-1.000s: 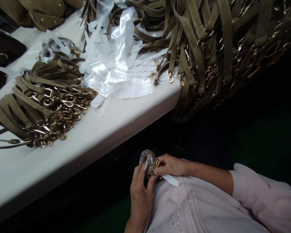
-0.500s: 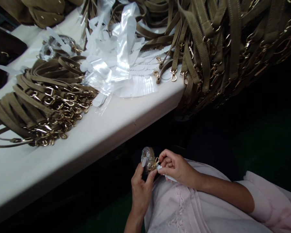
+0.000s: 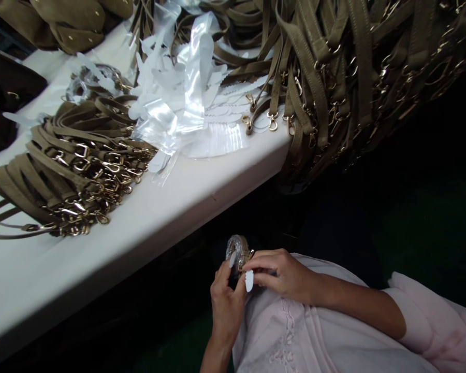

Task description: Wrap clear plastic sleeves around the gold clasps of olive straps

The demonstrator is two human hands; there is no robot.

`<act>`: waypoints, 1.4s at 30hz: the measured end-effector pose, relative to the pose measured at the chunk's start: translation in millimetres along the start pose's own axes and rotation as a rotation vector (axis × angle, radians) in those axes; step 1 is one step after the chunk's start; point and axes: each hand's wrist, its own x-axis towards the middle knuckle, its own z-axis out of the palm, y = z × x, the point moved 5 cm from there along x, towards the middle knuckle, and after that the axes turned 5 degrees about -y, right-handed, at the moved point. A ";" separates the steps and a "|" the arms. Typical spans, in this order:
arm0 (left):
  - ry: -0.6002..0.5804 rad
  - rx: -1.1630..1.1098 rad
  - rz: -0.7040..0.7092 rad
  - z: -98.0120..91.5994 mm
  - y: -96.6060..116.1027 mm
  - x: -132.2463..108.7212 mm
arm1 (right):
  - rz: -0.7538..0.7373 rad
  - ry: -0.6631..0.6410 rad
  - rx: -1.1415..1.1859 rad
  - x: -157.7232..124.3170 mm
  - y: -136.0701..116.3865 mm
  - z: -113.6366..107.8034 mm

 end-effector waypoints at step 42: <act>0.348 0.042 -0.034 -24.0 -8.7 6.8 | -0.040 -0.077 -0.296 60.3 33.4 20.1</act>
